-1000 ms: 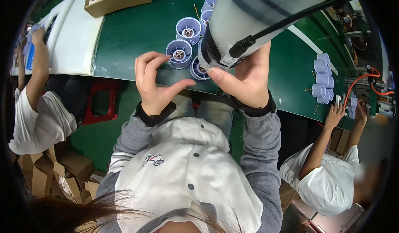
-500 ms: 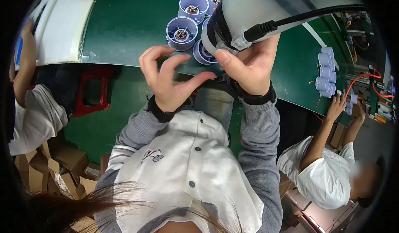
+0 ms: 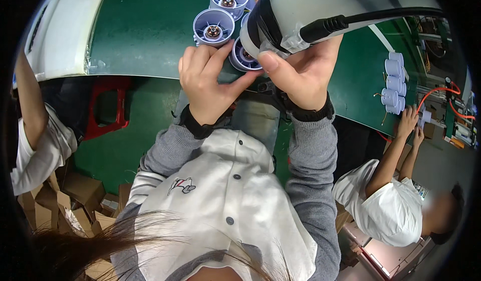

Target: The person picks up a fan blade from a box, inserts it into a motor housing, and presses it down by hand. They then pick up a glue dispenser and apply glue to the center of the fan blade before placing the assembled fan onto the work surface.

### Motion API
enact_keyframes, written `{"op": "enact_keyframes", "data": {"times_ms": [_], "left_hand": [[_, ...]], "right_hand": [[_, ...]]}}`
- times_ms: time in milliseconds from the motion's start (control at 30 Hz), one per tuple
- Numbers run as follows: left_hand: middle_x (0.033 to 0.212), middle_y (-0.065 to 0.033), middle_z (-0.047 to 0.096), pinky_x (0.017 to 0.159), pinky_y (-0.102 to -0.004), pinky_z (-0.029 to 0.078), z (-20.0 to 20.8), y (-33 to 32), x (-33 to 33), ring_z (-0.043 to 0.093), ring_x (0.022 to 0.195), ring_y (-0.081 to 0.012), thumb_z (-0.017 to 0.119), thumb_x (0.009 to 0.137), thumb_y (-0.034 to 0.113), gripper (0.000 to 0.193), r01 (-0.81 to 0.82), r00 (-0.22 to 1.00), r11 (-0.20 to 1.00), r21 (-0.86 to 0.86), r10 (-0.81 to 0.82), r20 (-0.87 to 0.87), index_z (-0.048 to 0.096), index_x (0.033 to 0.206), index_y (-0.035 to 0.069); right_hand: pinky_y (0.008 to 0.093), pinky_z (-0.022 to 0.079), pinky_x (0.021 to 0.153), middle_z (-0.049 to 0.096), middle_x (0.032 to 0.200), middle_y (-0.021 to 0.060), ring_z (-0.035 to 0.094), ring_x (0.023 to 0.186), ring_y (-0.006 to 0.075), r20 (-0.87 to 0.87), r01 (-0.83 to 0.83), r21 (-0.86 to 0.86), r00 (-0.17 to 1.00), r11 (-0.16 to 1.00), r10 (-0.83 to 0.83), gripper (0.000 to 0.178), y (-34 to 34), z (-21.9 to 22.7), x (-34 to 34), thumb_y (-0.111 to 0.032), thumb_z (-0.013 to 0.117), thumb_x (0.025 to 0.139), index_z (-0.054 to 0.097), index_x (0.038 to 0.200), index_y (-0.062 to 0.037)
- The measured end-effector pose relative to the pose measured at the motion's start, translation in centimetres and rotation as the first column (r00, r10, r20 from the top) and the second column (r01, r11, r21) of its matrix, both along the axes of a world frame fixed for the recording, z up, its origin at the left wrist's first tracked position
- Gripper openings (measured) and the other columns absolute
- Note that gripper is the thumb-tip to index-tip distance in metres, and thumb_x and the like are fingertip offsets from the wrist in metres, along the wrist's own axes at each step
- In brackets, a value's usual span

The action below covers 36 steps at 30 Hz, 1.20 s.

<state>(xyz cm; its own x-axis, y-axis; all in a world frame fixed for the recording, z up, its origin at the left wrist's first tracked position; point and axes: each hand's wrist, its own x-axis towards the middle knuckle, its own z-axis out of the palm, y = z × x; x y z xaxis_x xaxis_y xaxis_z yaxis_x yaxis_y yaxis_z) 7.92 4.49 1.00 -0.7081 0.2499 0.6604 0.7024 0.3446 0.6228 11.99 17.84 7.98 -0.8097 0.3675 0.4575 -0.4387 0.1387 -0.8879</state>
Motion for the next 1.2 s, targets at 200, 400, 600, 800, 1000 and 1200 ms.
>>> {"op": "enact_keyframes", "data": {"times_ms": [200,400,600,800,1000,1200], "left_hand": [[0.086,-0.0038,0.058,0.066,-0.0361,0.040,0.4,0.0,0.2,0.052,0.076,-0.0249,0.085,0.055,0.029,0.052,0.004,1.000,1.000,0.011,-0.004,0.022,0.067,0.098,0.006],[0.086,-0.0042,0.058,0.064,-0.0360,0.040,0.0,0.0,0.2,0.051,0.074,-0.0251,0.085,0.054,0.029,0.053,-0.005,1.000,1.000,0.014,0.005,0.007,0.067,0.099,0.006],[0.084,-0.0014,0.055,0.063,-0.0366,0.035,-0.6,0.4,0.1,0.049,0.075,-0.0228,0.080,0.060,0.042,0.055,-0.014,0.999,0.998,0.056,0.017,-0.043,0.065,0.099,0.006],[0.084,-0.0013,0.055,0.063,-0.0366,0.035,-0.7,0.5,0.1,0.049,0.076,-0.0228,0.080,0.060,0.042,0.056,-0.021,0.999,0.998,0.054,0.023,-0.047,0.065,0.099,0.006],[0.085,-0.0010,0.055,0.063,-0.0365,0.035,-0.5,0.4,0.2,0.049,0.076,-0.0228,0.080,0.059,0.041,0.055,-0.016,0.999,0.999,0.038,0.017,-0.035,0.065,0.099,0.006],[0.084,-0.0019,0.054,0.064,-0.0367,0.037,-0.5,0.1,0.3,0.049,0.076,-0.0234,0.081,0.059,0.038,0.056,0.001,1.000,1.000,0.031,-0.001,-0.012,0.064,0.101,0.005]], "right_hand": [[0.0450,0.048,0.094,0.047,0.129,0.0261,0.055,0.114,0.0345,-0.009,-0.009,0.020,1.000,1.000,0.009,0.078,0.2,-0.4,-0.2,-0.029,0.077,0.074,0.039,0.131,0.0085],[0.0447,0.048,0.095,0.047,0.129,0.0260,0.055,0.114,0.0341,0.004,0.003,0.009,1.000,1.000,-0.003,0.076,0.1,-0.4,0.1,-0.027,0.076,0.074,0.039,0.130,0.0091],[0.0450,0.047,0.095,0.047,0.129,0.0261,0.055,0.114,0.0345,0.011,0.007,0.028,1.000,1.000,-0.007,0.077,0.3,-0.3,0.1,-0.027,0.076,0.074,0.039,0.131,0.0095],[0.0454,0.047,0.095,0.046,0.130,0.0260,0.054,0.115,0.0354,0.006,0.007,0.037,1.000,0.999,-0.007,0.079,0.3,-0.3,0.2,-0.029,0.077,0.074,0.038,0.131,0.0094],[0.0458,0.047,0.095,0.044,0.131,0.0257,0.053,0.115,0.0362,-0.009,0.014,0.066,1.000,0.998,-0.013,0.083,0.3,-0.5,0.5,-0.033,0.077,0.074,0.036,0.132,0.0103],[0.0460,0.044,0.098,0.045,0.131,0.0243,0.052,0.116,0.0356,-0.021,-0.077,0.079,0.997,0.994,0.079,0.079,0.8,1.7,0.1,-0.033,0.075,0.077,0.037,0.133,0.0062]]}}
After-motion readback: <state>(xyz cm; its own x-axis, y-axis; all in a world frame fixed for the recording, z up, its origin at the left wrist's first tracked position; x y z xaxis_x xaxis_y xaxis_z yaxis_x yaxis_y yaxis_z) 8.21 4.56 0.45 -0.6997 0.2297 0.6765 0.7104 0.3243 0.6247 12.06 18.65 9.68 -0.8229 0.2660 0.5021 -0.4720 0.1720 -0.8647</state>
